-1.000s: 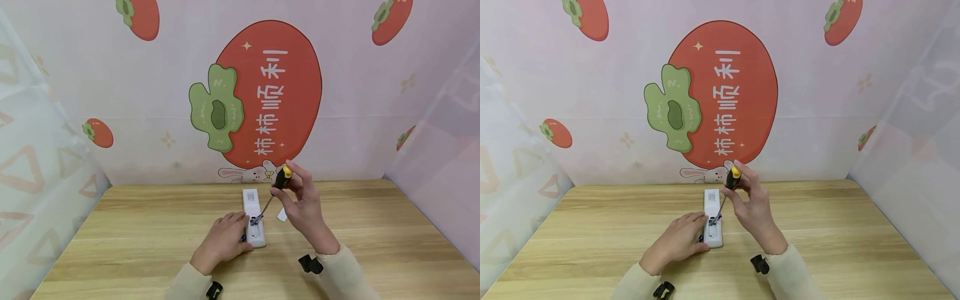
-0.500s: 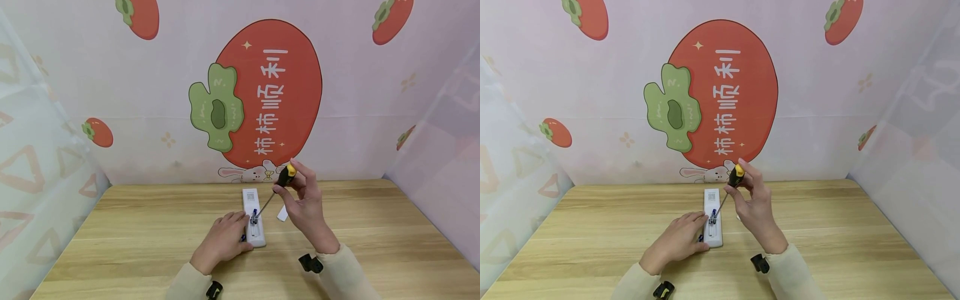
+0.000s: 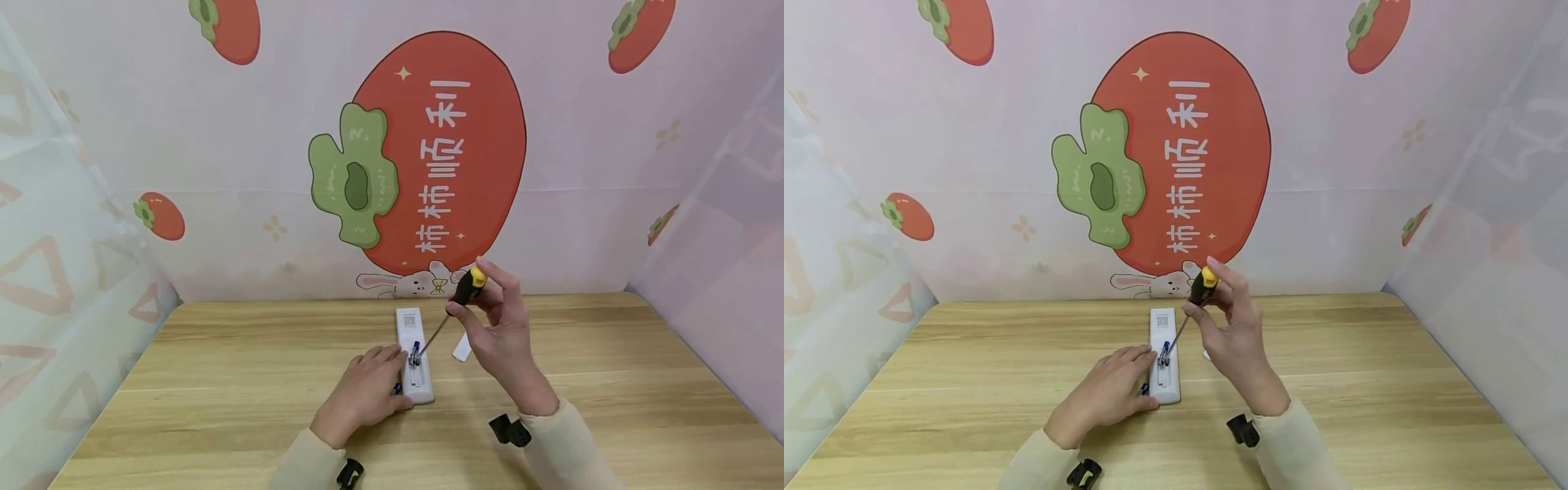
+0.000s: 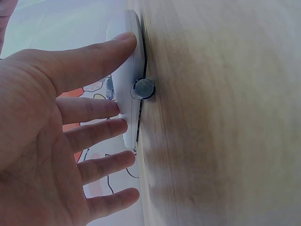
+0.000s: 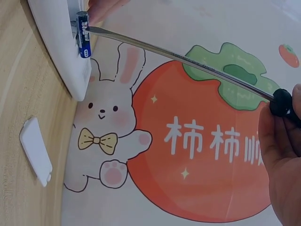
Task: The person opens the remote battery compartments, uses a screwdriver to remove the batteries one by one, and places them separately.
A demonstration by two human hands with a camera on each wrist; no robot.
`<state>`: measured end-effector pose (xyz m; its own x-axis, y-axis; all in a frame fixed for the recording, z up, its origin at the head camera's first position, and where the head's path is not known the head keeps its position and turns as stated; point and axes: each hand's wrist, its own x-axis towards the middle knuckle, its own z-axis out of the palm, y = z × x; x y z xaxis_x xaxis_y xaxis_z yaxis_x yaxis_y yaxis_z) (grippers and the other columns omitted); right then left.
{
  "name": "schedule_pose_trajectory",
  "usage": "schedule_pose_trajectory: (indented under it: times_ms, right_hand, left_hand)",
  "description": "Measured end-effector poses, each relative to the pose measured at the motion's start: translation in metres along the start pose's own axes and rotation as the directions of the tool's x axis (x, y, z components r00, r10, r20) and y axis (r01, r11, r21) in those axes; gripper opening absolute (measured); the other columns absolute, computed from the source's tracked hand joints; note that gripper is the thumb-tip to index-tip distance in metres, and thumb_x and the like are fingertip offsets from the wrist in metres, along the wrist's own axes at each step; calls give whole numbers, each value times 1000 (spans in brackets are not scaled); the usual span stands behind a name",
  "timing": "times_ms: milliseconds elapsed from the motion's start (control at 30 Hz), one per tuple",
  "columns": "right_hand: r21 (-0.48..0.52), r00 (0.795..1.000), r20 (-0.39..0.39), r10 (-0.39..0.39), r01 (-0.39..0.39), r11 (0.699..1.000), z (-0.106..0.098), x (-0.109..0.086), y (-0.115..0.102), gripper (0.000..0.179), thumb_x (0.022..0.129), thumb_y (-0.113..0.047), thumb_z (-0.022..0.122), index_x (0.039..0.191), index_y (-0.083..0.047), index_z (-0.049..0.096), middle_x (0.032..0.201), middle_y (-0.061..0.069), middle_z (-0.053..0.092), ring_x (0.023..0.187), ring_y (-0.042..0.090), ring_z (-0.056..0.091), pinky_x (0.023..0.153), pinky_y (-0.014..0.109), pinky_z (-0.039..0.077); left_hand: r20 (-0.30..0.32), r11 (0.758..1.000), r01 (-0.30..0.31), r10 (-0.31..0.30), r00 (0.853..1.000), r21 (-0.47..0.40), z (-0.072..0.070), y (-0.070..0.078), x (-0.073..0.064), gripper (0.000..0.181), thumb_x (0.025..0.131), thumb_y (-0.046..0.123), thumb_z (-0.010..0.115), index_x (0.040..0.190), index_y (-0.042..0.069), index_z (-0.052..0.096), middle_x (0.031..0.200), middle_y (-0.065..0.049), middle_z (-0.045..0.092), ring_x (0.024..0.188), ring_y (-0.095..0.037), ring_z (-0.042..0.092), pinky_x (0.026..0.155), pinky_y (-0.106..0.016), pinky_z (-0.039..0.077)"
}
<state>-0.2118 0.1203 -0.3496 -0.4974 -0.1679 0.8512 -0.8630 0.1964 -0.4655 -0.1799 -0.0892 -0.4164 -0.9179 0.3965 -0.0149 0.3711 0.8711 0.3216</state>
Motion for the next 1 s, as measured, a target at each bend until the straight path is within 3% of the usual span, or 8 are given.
schedule_pose_trajectory:
  times_ms: [400, 667, 1000]
  right_hand:
    - [34, 999, 40, 12, -13, 999, 8, -3, -2, 79, 75, 24, 74, 143, 3, 37, 97, 18, 68, 86, 25, 70, 88, 28, 58]
    - [36, 999, 20, -34, 33, 999, 12, -3, -1, 83, 71, 25, 75, 142, 4, 38, 97, 18, 68, 86, 25, 70, 87, 27, 58]
    - [-6, 999, 8, -34, 34, 999, 11, -4, 0, 79, 73, 25, 75, 140, 6, 37, 97, 14, 70, 84, 25, 70, 87, 26, 58]
  left_hand:
    - [7, 1000, 6, -6, 1000, 0, -2, 0, 2, 70, 84, 40, 83, 140, 5, 60, 149, -12, 52, 137, -36, 46, 107, -59, 41]
    - [8, 1000, 10, -10, 1000, 1, -1, -1, 2, 71, 85, 40, 83, 141, 5, 59, 149, -12, 51, 138, -35, 46, 108, -59, 41]
    - [13, 1000, 12, -12, 1000, -6, -1, 0, 1, 70, 85, 40, 83, 142, 5, 59, 150, -12, 51, 138, -36, 45, 108, -60, 40]
